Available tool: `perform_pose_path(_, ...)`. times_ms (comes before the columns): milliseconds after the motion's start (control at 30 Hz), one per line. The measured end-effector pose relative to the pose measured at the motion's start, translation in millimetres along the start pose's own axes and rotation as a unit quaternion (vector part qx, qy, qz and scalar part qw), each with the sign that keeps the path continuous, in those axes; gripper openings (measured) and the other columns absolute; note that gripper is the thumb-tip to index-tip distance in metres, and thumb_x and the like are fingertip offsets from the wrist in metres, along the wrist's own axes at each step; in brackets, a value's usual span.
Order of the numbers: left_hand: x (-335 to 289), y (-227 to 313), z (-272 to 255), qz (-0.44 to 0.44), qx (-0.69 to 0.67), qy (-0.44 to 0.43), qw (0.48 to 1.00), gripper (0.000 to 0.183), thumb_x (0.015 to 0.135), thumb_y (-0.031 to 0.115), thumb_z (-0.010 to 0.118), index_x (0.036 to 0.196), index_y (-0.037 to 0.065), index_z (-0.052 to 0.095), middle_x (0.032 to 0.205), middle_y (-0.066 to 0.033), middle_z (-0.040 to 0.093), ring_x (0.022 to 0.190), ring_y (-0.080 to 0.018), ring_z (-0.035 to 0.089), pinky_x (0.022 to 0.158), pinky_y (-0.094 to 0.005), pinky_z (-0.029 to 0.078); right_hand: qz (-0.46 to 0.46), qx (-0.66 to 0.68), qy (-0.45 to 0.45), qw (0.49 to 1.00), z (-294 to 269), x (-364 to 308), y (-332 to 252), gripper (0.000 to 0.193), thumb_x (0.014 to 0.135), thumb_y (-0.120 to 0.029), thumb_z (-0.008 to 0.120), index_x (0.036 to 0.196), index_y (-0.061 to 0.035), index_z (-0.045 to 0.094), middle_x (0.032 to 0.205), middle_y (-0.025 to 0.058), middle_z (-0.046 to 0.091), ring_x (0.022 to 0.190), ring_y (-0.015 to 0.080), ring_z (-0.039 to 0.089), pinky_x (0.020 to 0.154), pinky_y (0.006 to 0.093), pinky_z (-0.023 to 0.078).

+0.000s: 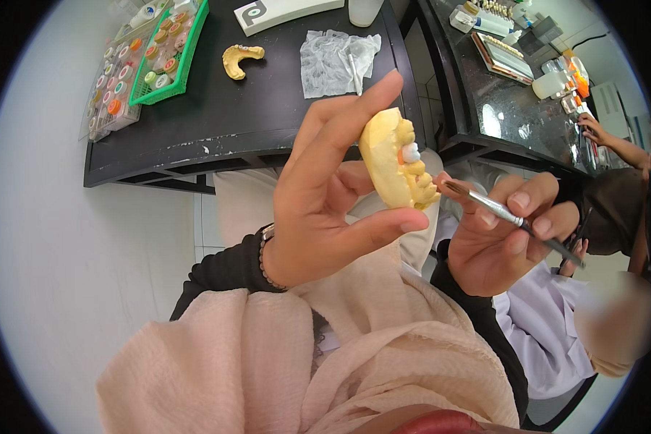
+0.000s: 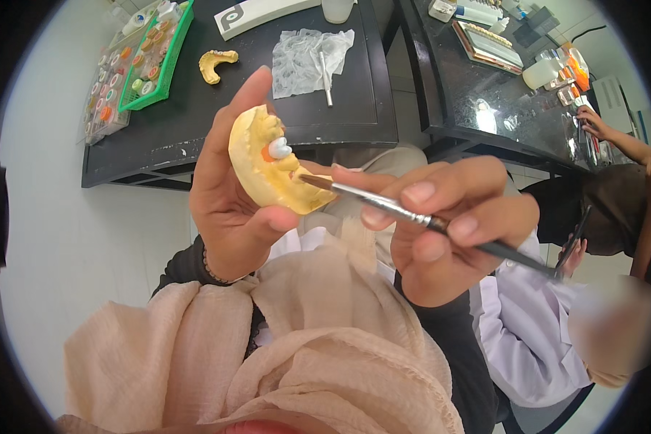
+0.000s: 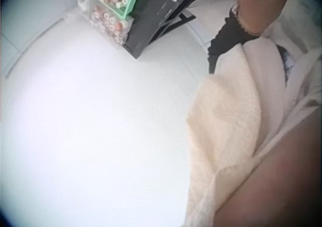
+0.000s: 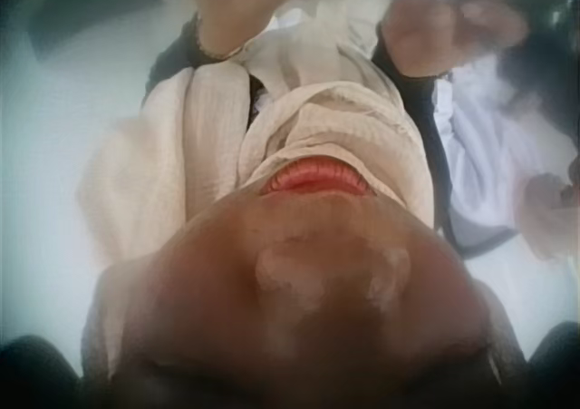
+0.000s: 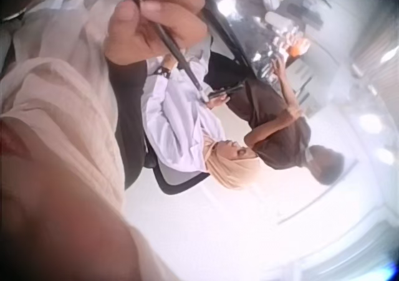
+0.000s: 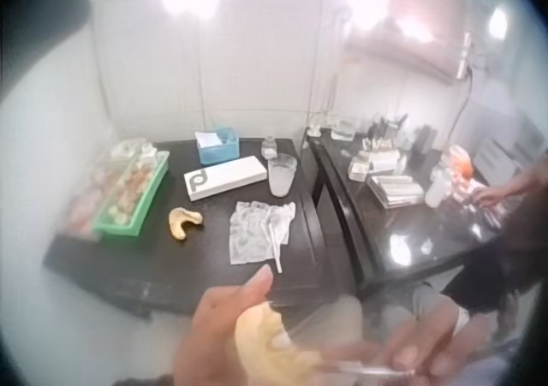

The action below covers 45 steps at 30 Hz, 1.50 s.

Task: The person paints a yellow dental model using a small brush, applying white and orange substances to the teeth. They hold the model in their left hand and manipulate the brush with their right hand, occasionally dipping the brush into a container or wiping it on a tissue.

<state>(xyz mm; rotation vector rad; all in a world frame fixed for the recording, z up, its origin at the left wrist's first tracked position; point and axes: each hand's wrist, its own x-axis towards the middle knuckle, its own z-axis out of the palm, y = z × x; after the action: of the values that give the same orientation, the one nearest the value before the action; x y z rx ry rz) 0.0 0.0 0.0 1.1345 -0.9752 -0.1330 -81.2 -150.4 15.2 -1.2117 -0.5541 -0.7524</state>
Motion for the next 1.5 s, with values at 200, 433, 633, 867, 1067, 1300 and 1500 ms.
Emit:
perform_pose_path(200, -7.1, 9.0, -2.0, -0.031, -0.058, 0.045, 0.997, 0.085, 0.072, 0.012, 0.071, 0.133, -0.006, 0.015, 0.138, -0.0142, 0.023, 0.097, -0.0320, 0.058, 0.085, -0.0444, 0.048, -0.092, -0.082, -0.091, 0.988, 8.4, -3.8, 2.4, 0.025, 0.077, 0.010, 0.050, 0.095, -0.0033, 0.038, 0.100, 0.0183, 0.043, 0.082, 0.0274, 0.058, 0.081, 0.0615, 0.045)
perform_pose_path(433, -7.8, 6.8, 0.3, 0.012, -0.039, 0.062, 0.997, 0.081, 0.068, 0.011, 0.075, 0.131, -0.005, 0.026, 0.119, -0.0099, 0.033, 0.099, -0.0189, 0.050, 0.084, -0.0309, 0.049, -0.106, -0.193, -0.136, 0.966, 12.3, -2.0, -2.5, 0.014, 0.086, -0.003, 0.049, 0.094, -0.0050, 0.037, 0.098, 0.0146, 0.042, 0.080, 0.0200, 0.057, 0.079, 0.0657, 0.044)
perform_pose_path(633, -7.3, 4.6, 3.0, 0.026, -0.049, 0.073, 0.996, 0.080, 0.065, 0.011, 0.077, 0.130, -0.002, 0.033, 0.112, -0.0083, 0.035, 0.100, -0.0108, 0.046, 0.084, -0.0237, 0.049, -0.115, -0.214, -0.152, 0.958, 10.7, -2.9, -4.6, 0.014, 0.086, -0.004, 0.048, 0.093, -0.0034, 0.036, 0.096, 0.0153, 0.042, 0.077, 0.0201, 0.057, 0.077, 0.0650, 0.045)
perform_pose_path(867, -8.2, 9.4, 4.3, -0.020, -0.042, 0.066, 0.997, 0.082, 0.065, 0.011, 0.076, 0.131, -0.003, 0.030, 0.113, -0.0084, 0.036, 0.098, -0.0142, 0.048, 0.084, -0.0263, 0.049, -0.153, -0.216, -0.150, 0.953, 7.1, -5.3, 2.2, 0.013, 0.087, -0.005, 0.047, 0.094, -0.0015, 0.036, 0.096, 0.0161, 0.042, 0.074, 0.0194, 0.056, 0.076, 0.0634, 0.047)
perform_pose_path(1067, -7.3, 3.5, -0.5, 0.028, 0.014, 0.027, 0.999, 0.091, 0.069, 0.013, 0.073, 0.133, -0.009, 0.012, 0.122, -0.0092, 0.036, 0.096, -0.0321, 0.058, 0.084, -0.0445, 0.049, -0.142, -0.225, -0.145, 0.953, 5.8, -5.9, -1.1, 0.014, 0.087, -0.006, 0.047, 0.095, -0.0017, 0.036, 0.096, 0.0159, 0.042, 0.073, 0.0184, 0.055, 0.076, 0.0633, 0.047)
perform_pose_path(1300, -5.7, -1.1, -2.3, 0.054, 0.007, 0.014, 0.998, 0.087, 0.070, 0.011, 0.072, 0.132, -0.010, 0.014, 0.121, -0.0109, 0.036, 0.097, -0.0335, 0.057, 0.084, -0.0461, 0.049, -0.095, -0.207, -0.137, 0.964, 4.2, -1.0, -10.6, 0.015, 0.088, -0.008, 0.047, 0.097, -0.0028, 0.036, 0.096, 0.0146, 0.042, 0.073, 0.0181, 0.056, 0.077, 0.0640, 0.045)
perform_pose_path(1500, -3.1, -7.9, -1.4, 0.091, -0.005, 0.028, 0.995, 0.082, 0.067, 0.007, 0.074, 0.130, -0.005, 0.022, 0.116, -0.0121, 0.038, 0.096, -0.0279, 0.055, 0.085, -0.0410, 0.049, -0.071, -0.185, -0.114, 0.974, 7.0, 0.1, -10.3, 0.017, 0.090, -0.013, 0.044, 0.101, -0.0038, 0.036, 0.095, 0.0143, 0.042, 0.075, 0.0181, 0.058, 0.079, 0.0628, 0.045)
